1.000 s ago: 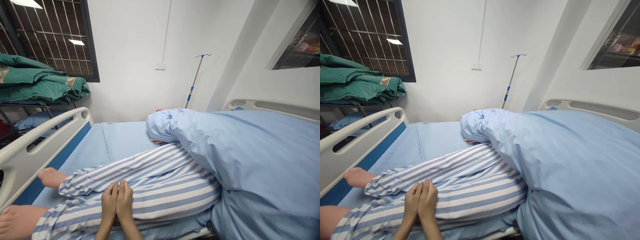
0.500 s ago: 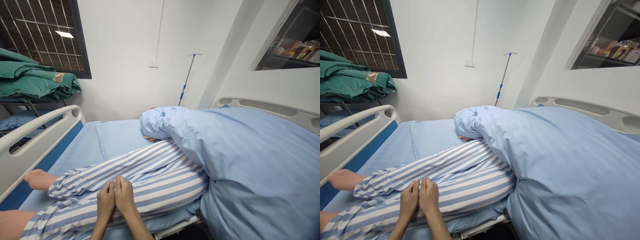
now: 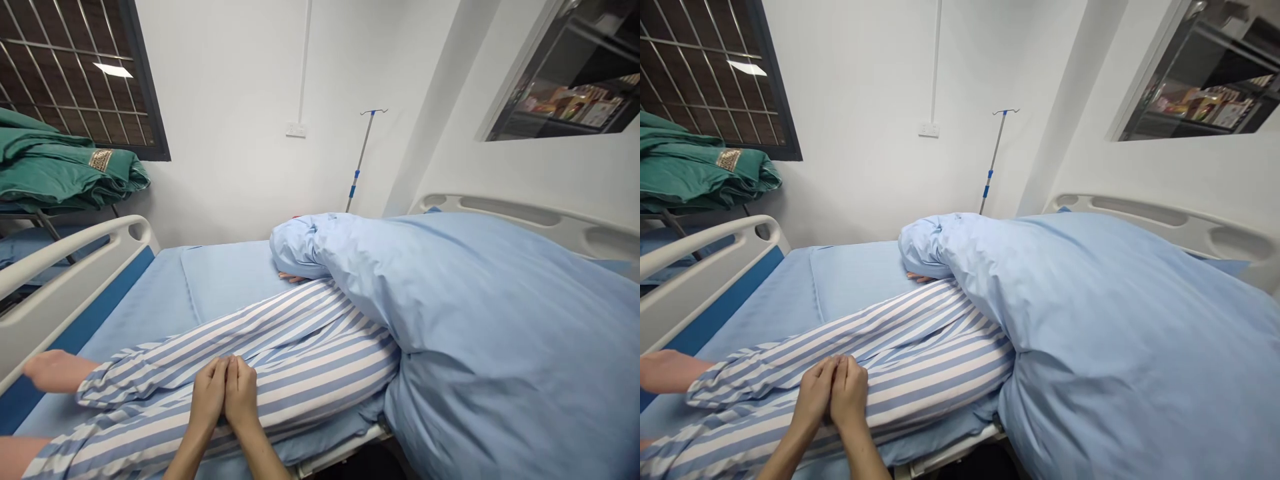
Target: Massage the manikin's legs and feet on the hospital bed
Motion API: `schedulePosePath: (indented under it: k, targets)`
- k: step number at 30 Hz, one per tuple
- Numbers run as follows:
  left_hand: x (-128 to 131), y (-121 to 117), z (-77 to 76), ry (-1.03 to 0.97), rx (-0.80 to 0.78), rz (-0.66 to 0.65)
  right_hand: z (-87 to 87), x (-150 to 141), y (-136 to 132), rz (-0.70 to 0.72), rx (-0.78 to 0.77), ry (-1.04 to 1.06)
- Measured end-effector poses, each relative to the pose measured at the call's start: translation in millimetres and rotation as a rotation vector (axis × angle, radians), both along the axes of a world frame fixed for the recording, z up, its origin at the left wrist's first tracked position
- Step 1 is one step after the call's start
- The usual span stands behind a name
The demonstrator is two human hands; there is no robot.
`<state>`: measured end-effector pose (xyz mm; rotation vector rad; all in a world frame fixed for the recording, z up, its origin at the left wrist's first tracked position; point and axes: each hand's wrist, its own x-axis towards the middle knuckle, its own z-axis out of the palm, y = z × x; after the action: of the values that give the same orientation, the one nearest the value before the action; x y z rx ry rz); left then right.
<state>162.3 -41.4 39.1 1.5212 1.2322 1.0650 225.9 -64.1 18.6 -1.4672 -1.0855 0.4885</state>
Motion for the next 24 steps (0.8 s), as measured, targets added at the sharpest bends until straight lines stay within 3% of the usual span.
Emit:
schedulePosePath:
  k: [4,7,11,16,24]
  targets:
    - [13,-5,9.9,-0.132,-0.059,0.078,-1.9,2,0,-0.018,0.002,0.082]
    - [16,-6,-0.4,-0.084,-0.031,0.152,-2.7,2,0,-0.052,-0.001,0.083]
    - [13,-5,-18.6,0.068,0.029,0.151,-3.2,3,0,-0.055,0.027,0.124]
    - [11,-4,-21.3,0.123,0.088,0.145,-3.8,4,0,-0.045,0.04,0.101]
    - [16,-8,-18.4,0.284,0.107,0.07,35.8,31,-14,0.047,-0.027,-0.296]
